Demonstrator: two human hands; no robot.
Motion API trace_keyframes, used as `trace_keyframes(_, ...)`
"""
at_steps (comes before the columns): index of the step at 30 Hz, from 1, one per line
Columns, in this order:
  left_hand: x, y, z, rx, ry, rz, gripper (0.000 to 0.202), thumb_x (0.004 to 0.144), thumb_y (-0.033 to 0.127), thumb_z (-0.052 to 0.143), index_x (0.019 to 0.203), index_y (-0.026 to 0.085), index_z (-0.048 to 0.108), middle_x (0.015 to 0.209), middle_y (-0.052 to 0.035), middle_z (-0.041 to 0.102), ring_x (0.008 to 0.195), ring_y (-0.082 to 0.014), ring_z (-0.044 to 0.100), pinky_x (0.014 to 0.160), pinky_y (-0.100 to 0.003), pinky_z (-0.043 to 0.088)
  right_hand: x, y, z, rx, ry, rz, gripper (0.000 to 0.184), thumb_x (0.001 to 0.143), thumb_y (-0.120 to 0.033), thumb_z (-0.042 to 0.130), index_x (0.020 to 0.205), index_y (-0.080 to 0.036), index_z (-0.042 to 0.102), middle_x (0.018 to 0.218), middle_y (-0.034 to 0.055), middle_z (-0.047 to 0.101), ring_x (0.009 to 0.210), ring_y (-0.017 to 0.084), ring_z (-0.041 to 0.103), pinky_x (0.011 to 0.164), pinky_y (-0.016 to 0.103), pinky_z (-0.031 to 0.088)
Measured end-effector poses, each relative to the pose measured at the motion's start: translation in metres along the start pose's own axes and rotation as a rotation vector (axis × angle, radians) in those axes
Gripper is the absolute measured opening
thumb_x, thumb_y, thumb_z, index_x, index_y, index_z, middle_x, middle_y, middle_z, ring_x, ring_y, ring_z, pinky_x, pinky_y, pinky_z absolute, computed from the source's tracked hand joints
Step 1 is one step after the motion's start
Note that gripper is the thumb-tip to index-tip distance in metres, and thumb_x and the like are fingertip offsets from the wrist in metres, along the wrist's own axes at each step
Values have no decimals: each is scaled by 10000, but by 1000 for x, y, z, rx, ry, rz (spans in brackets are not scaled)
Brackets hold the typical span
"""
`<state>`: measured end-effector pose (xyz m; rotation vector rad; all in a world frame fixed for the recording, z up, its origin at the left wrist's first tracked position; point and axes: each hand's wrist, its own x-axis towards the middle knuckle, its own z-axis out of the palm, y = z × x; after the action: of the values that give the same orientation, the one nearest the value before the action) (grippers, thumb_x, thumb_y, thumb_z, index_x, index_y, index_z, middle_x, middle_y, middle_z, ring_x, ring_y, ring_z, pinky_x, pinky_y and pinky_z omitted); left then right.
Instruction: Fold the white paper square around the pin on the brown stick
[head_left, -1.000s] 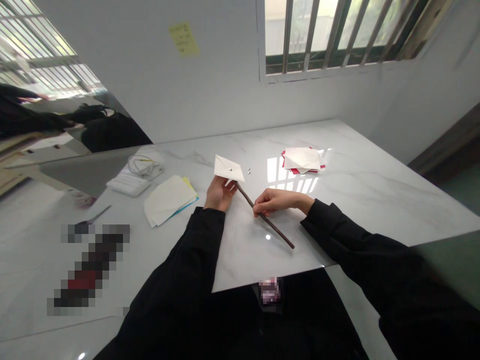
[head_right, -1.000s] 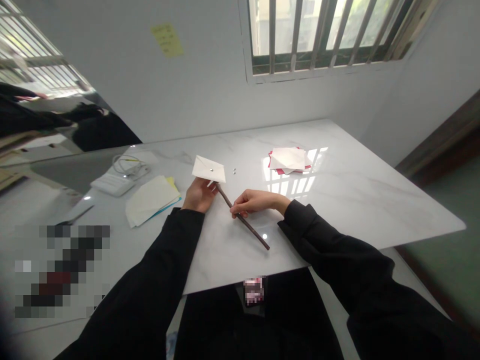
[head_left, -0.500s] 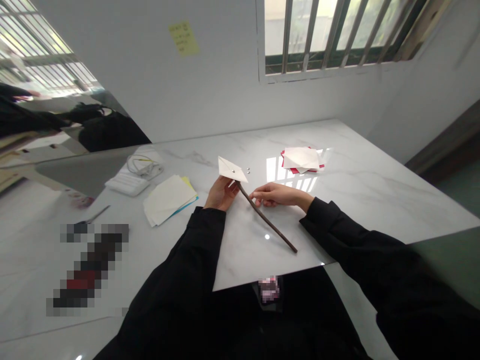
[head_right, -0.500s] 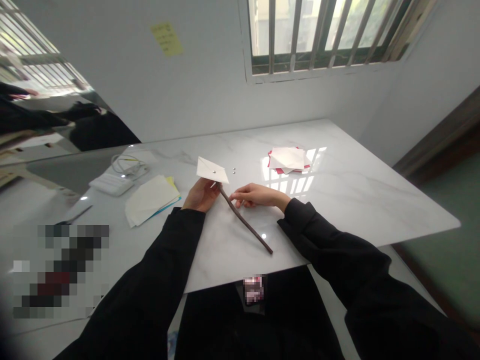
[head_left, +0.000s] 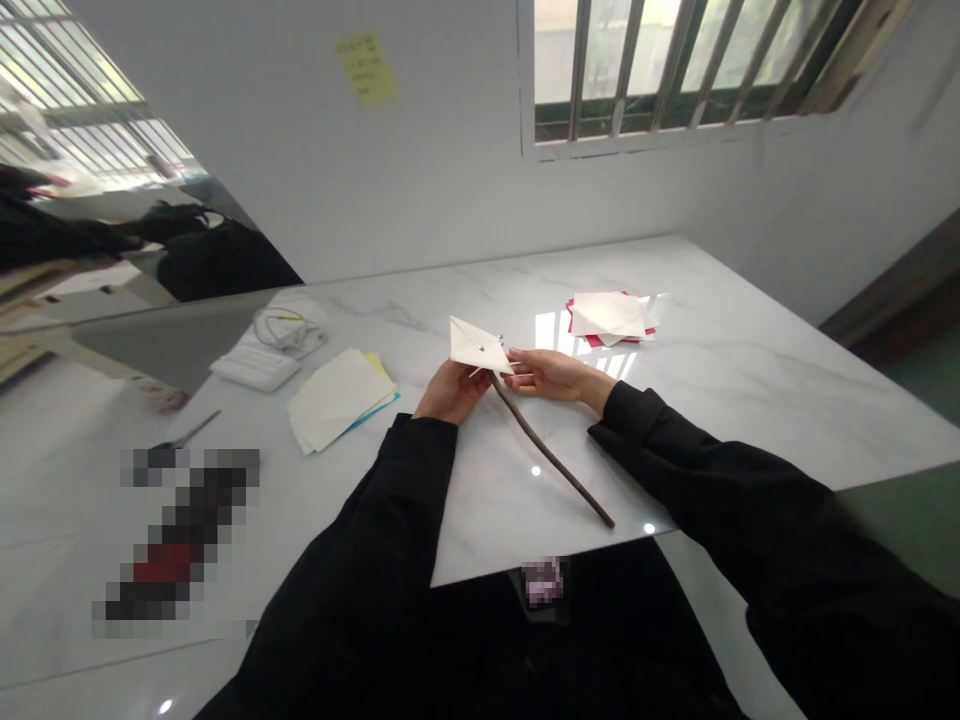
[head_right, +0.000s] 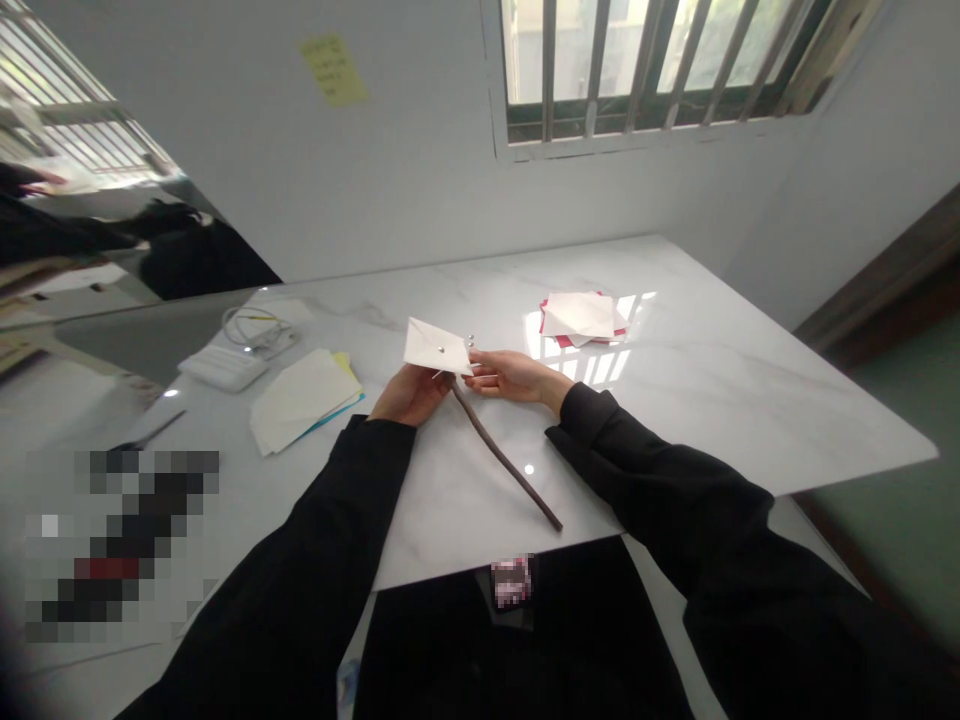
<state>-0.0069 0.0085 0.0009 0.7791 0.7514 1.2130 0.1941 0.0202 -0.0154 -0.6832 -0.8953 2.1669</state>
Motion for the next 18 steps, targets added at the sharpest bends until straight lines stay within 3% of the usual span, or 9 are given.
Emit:
trace_keyframes(9, 3, -11, -3, 1, -44, -88, 457, 790, 118, 750, 1238, 194, 700, 1001, -80, 776, 884, -218, 721, 780, -306, 573, -7, 3, 9, -48, 68, -62, 131, 938, -217, 718, 1041, -143, 683, 976, 66, 720, 835, 108, 679, 758, 193, 590)
trace_keyframes(18, 4, -13, -5, 3, -50, -108, 354, 893, 175, 675, 1246, 178, 700, 1022, -93, 777, 914, -226, 727, 822, -325, 572, -10, 1, 9, -46, 64, -44, 86, 946, -170, 691, 1021, -145, 658, 1003, 54, 708, 824, 94, 672, 734, 188, 582)
